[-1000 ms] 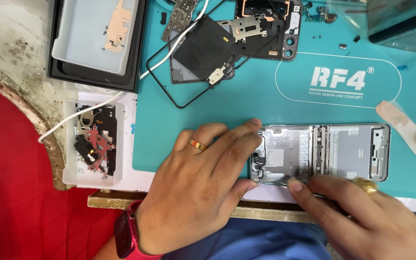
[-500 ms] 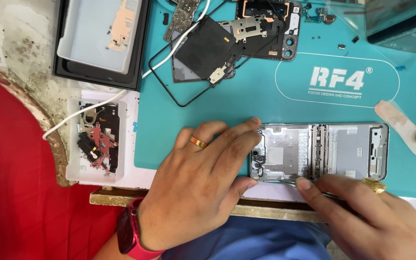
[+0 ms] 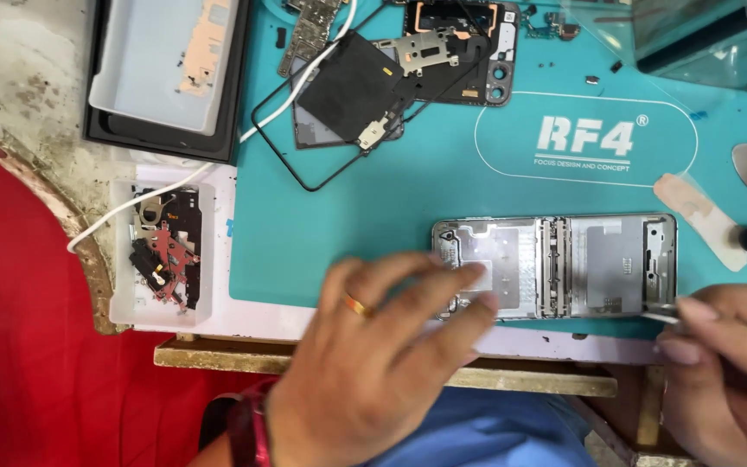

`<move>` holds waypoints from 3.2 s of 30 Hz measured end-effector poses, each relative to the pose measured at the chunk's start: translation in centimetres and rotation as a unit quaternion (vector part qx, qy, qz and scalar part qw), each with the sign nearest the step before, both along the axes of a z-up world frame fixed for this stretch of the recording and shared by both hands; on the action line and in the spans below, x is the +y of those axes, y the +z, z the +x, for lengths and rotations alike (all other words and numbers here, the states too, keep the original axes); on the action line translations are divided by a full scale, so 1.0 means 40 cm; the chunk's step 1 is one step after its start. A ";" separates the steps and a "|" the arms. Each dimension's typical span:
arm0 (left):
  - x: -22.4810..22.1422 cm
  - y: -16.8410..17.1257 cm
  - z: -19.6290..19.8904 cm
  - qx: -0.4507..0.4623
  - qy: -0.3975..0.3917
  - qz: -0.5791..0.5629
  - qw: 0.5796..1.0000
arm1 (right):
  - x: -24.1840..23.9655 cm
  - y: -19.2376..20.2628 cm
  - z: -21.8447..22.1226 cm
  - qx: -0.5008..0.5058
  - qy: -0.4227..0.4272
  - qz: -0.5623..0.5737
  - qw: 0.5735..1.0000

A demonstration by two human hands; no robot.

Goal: A person is disassembling or repairing a foldable smartphone, using tweezers to carefully remove or adjust internal components and adhesive strips on the chassis.

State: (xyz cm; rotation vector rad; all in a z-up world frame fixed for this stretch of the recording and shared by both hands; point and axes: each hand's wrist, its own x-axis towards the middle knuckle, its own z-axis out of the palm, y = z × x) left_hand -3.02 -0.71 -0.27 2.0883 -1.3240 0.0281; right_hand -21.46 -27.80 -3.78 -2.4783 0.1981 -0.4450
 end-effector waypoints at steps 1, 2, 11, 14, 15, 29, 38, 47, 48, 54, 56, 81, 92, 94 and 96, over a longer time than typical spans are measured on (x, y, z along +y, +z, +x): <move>-0.009 -0.005 -0.018 -0.058 0.015 -0.032 0.998 | -0.004 -0.001 0.001 -0.008 -0.007 0.020 1.000; -0.025 -0.003 -0.025 -0.059 0.015 -0.031 0.998 | -0.009 -0.004 0.004 -0.008 -0.007 0.021 1.000; -0.073 -0.002 -0.047 -0.157 -0.004 -0.082 0.984 | -0.010 0.015 0.033 -0.009 0.021 0.031 0.999; -0.033 0.008 -0.076 -0.062 -0.013 -0.106 0.992 | 0.005 0.025 0.046 -0.024 0.035 0.011 0.999; -0.015 -0.001 -0.087 -0.003 -0.064 -0.090 0.994 | 0.027 0.043 0.059 -0.024 0.043 -0.015 0.999; 0.112 0.019 -0.013 0.055 0.001 -0.033 0.998 | 0.113 0.105 0.110 0.090 0.149 -0.217 0.961; 0.038 0.035 0.136 0.062 -0.062 0.052 0.995 | 0.222 0.078 0.124 0.127 0.099 -0.159 0.974; 0.007 0.047 0.137 0.099 -0.080 0.015 0.992 | 0.190 0.053 0.031 0.135 -0.192 0.084 0.969; -0.005 0.051 0.133 0.097 -0.075 0.015 0.992 | 0.188 0.054 0.022 0.106 -0.254 0.214 0.937; -0.071 0.074 0.081 0.101 -0.034 0.012 0.994 | 0.061 0.052 -0.035 0.047 -0.027 0.698 0.714; -0.077 0.081 0.068 0.109 -0.028 0.017 0.994 | 0.025 0.037 -0.047 0.064 0.081 0.826 0.554; -0.090 -0.060 -0.123 -0.009 0.109 -0.087 0.990 | -0.055 0.069 0.024 0.116 -0.022 0.283 0.952; -0.032 0.022 0.056 0.001 -0.067 0.027 0.997 | -0.100 0.109 0.063 0.140 0.072 0.018 0.987; -0.032 0.023 0.071 0.012 -0.065 0.090 0.994 | -0.109 0.130 0.113 0.070 0.242 -0.125 0.960; -0.044 0.016 0.070 0.015 -0.066 0.097 0.993 | -0.103 0.143 0.134 0.062 0.247 -0.169 0.952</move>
